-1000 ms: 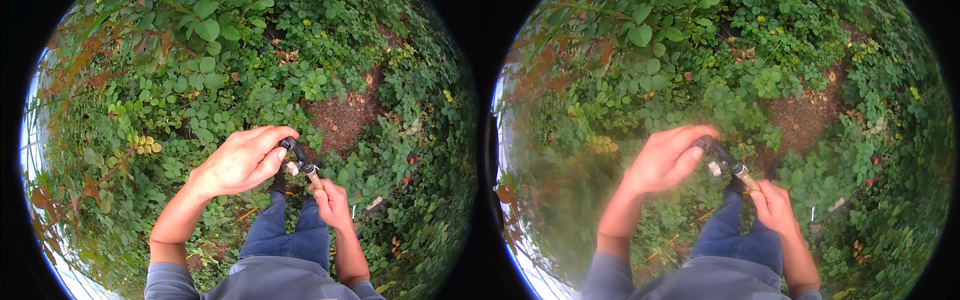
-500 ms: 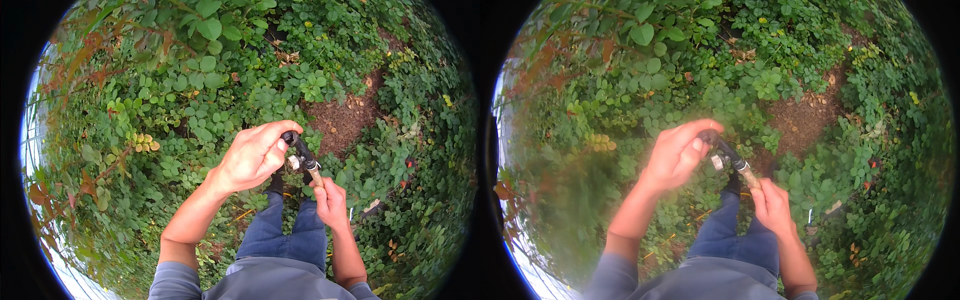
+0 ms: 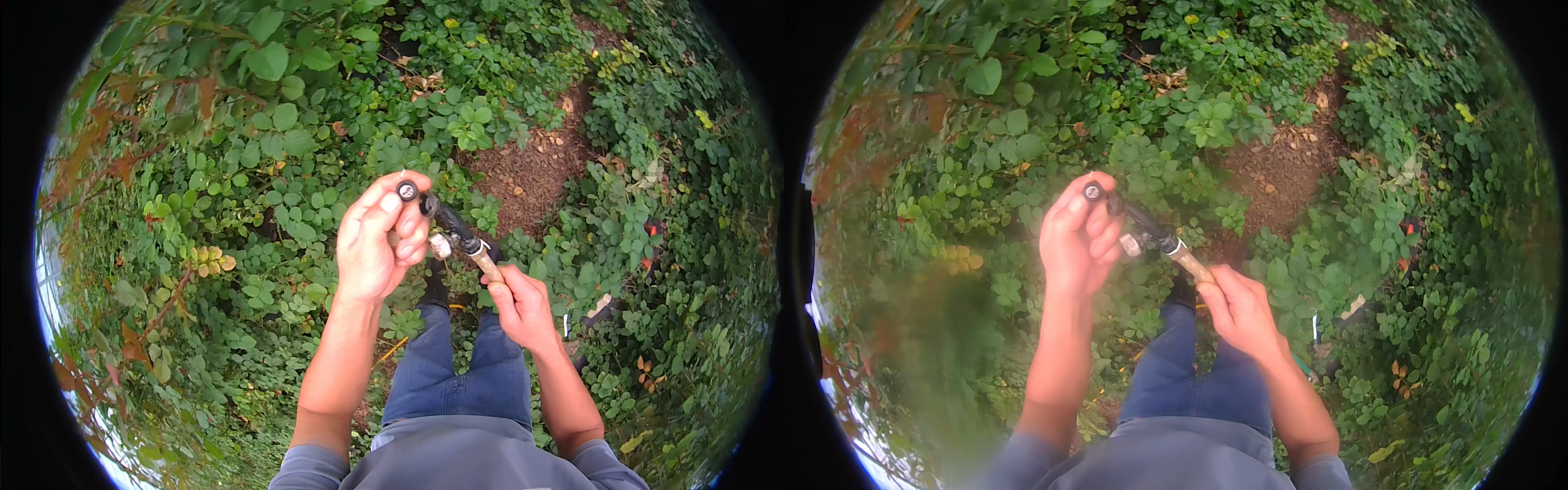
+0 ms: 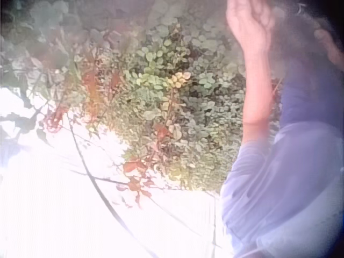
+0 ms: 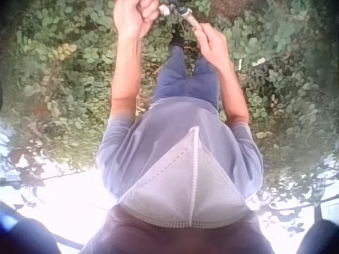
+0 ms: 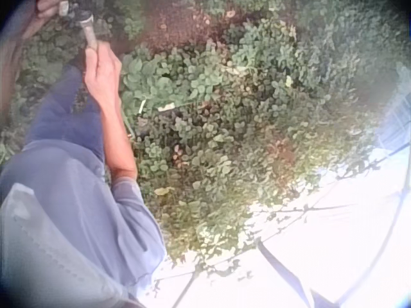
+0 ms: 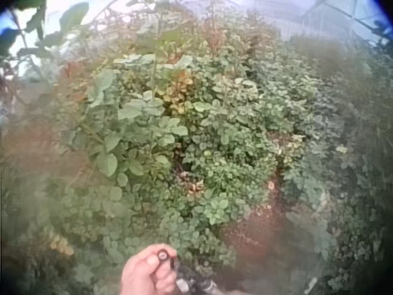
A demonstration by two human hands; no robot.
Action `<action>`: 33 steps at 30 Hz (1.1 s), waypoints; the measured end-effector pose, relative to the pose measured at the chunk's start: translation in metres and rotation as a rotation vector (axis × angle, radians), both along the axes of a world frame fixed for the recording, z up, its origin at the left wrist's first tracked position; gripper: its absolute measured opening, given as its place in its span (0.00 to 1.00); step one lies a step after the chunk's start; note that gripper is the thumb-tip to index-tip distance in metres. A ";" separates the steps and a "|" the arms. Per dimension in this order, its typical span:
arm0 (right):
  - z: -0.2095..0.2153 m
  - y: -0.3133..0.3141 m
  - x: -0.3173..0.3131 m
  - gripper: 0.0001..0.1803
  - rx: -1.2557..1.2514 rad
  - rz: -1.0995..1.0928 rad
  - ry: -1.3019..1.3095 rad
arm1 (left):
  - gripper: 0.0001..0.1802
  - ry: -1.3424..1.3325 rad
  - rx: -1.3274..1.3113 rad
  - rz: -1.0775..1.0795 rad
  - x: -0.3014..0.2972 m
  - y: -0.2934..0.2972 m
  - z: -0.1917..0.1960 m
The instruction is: The person assembles a small irrigation component by hand, inserting a white plastic piece into a black fitting, then attaching the assembly to a long metal rod. The person manipulates the parts and rod to secure the connection.
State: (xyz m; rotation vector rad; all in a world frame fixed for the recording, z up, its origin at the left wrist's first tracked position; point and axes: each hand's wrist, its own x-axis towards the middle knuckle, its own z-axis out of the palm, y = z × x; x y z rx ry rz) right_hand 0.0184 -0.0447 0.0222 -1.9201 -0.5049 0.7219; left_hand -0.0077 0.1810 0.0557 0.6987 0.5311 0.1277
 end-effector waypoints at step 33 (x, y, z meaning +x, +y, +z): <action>-0.309 -0.516 -0.289 0.34 -0.946 -0.711 0.583 | 0.08 -0.092 -0.781 0.001 0.052 -0.027 -0.108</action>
